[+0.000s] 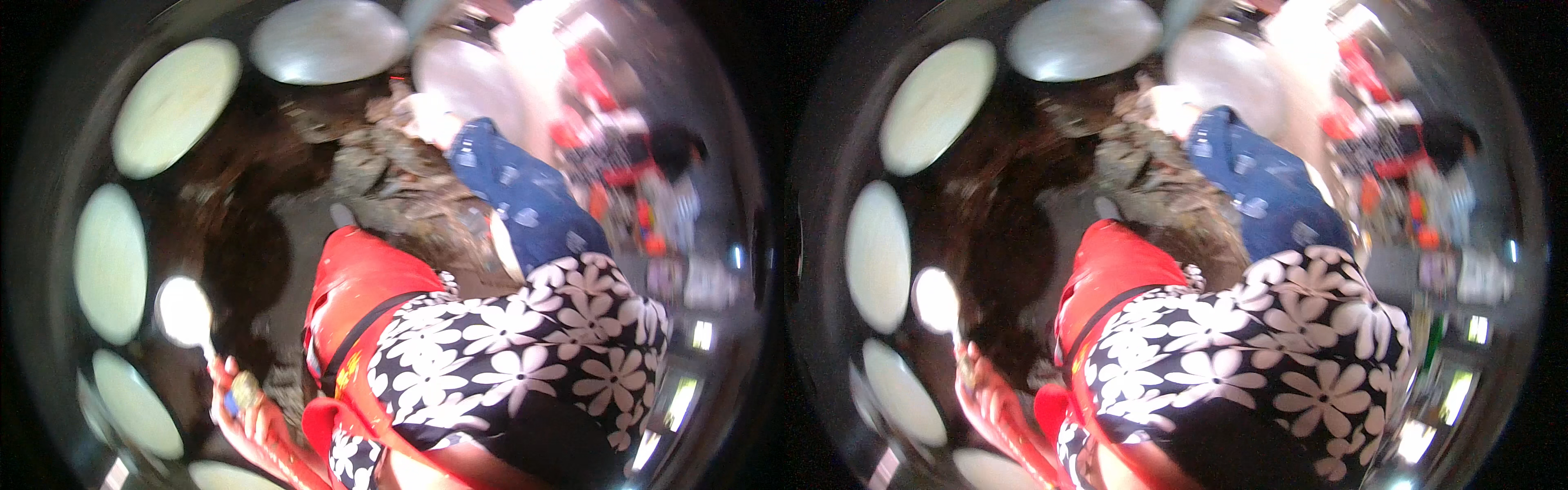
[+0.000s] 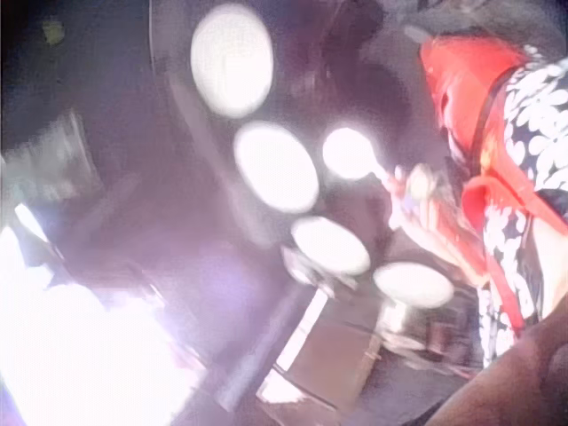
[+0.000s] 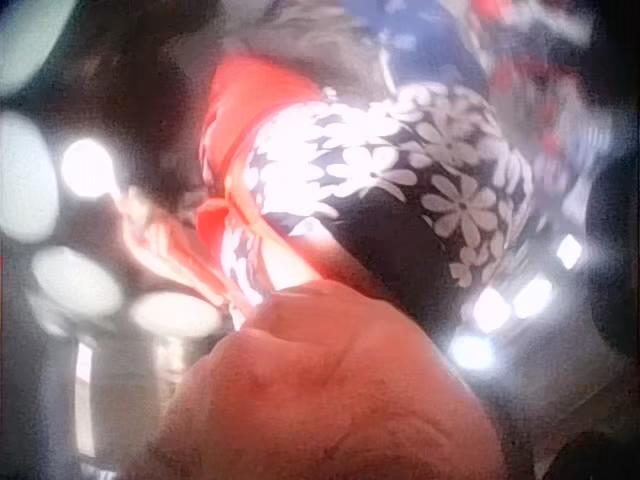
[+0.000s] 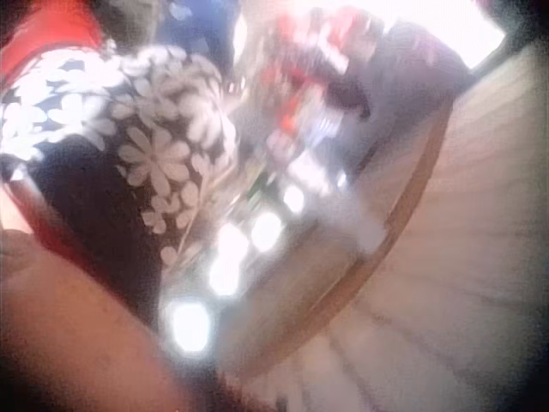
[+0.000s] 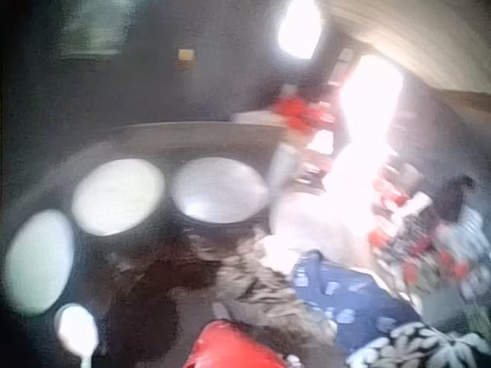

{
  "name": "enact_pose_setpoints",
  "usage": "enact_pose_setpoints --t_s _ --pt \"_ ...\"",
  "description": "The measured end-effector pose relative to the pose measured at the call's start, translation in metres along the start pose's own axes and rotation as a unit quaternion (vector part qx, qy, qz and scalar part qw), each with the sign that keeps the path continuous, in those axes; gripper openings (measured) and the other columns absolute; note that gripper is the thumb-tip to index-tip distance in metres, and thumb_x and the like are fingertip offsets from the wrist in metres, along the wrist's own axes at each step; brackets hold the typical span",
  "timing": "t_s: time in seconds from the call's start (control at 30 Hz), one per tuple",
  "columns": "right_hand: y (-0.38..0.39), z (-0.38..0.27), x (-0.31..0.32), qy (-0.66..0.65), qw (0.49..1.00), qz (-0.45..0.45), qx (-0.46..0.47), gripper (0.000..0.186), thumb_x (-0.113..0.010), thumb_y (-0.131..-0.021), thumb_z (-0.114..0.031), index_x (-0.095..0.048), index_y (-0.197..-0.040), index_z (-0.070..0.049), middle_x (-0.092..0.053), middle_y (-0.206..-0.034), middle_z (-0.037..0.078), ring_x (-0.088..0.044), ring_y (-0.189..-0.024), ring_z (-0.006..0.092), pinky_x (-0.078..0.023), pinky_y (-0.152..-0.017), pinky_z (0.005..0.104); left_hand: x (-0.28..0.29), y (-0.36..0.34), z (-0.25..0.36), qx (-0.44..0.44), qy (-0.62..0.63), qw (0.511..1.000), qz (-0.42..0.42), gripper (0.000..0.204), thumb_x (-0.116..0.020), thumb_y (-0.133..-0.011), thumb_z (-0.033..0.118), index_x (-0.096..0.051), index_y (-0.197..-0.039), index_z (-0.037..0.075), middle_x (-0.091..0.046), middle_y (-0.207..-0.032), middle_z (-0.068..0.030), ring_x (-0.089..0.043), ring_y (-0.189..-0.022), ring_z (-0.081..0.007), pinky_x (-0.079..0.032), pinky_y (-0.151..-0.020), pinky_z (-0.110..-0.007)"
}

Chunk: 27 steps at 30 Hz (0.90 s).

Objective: The person ladles batter onto multiple hot circular pans and spreads it into thin crepes using a wooden stick. They flip and remove cooked crepes, then repeat the process across several pans.

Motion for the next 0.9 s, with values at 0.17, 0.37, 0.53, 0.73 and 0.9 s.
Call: enact_pose_setpoints --t_s 0.17,0.37,0.53,0.73,0.9 --pt "-0.064 -0.08 -0.031 -0.468 0.836 -0.105 -0.268 0.031 -0.053 -0.075 -0.003 -0.057 -0.106 -0.002 -0.062 -0.085 0.014 -0.062 -0.067 0.0266 -0.05 -0.054 0.0321 0.007 0.001 -0.018 -0.061 0.091 0.994 -0.025 0.043 -0.04 -0.096 0.023 -0.04 -0.126 -0.008 -0.055 -0.09 -0.0149 -0.037 -0.037 -0.0072 -0.031 -0.029 -0.019" --pt "-0.117 -0.221 -0.103 -0.495 0.787 -0.337 -0.15 0.059 -0.047 -0.072 0.009 -0.045 -0.13 -0.001 -0.059 -0.112 0.016 -0.064 -0.084 0.0263 -0.054 -0.068 0.0344 0.022 0.041 -0.036 -0.171 0.154 0.973 -0.016 0.043 -0.039 -0.095 0.024 -0.041 -0.122 -0.01 -0.047 -0.076 -0.0086 -0.035 -0.036 -0.0067 -0.031 -0.027 -0.02" --pt "-0.107 -0.389 -0.161 -0.458 0.723 -0.518 0.011 0.055 -0.053 -0.072 0.007 -0.045 -0.126 0.006 -0.059 -0.106 0.016 -0.062 -0.089 0.0217 -0.054 -0.075 0.0315 0.044 0.065 -0.062 -0.306 0.235 0.922 -0.03 0.042 -0.041 -0.094 0.022 -0.041 -0.122 -0.011 -0.046 -0.073 -0.0063 -0.034 -0.035 -0.0063 -0.03 -0.027 -0.02" --pt "-0.051 -0.536 -0.193 -0.432 0.628 -0.644 0.06 0.044 -0.054 -0.076 0.005 -0.052 -0.12 0.003 -0.061 -0.102 0.013 -0.063 -0.079 0.0204 -0.055 -0.068 0.0284 0.059 0.096 -0.101 -0.448 0.336 0.828 0.043 0.042 -0.042 -0.094 0.021 -0.041 -0.122 -0.01 -0.052 -0.075 -0.0054 -0.035 -0.036 -0.0059 -0.028 -0.027 -0.017" --pt "-0.06 -0.605 -0.246 -0.397 0.66 -0.622 0.141 0.041 -0.05 -0.075 0.005 -0.054 -0.116 0.003 -0.063 -0.092 0.014 -0.063 -0.068 0.0235 -0.055 -0.059 0.0342 0.05 0.107 -0.113 -0.45 0.357 0.818 -0.042 0.04 -0.041 -0.095 0.028 -0.044 -0.127 0.003 -0.056 -0.1 -0.0139 -0.037 -0.036 -0.0097 -0.03 -0.028 -0.02"
Point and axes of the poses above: each hand's wrist, its own y-axis away from the middle knuckle, its own x-axis out of the back of the hand, z = x × y, the point moved 6 cm from there along -y, towards the middle knuckle
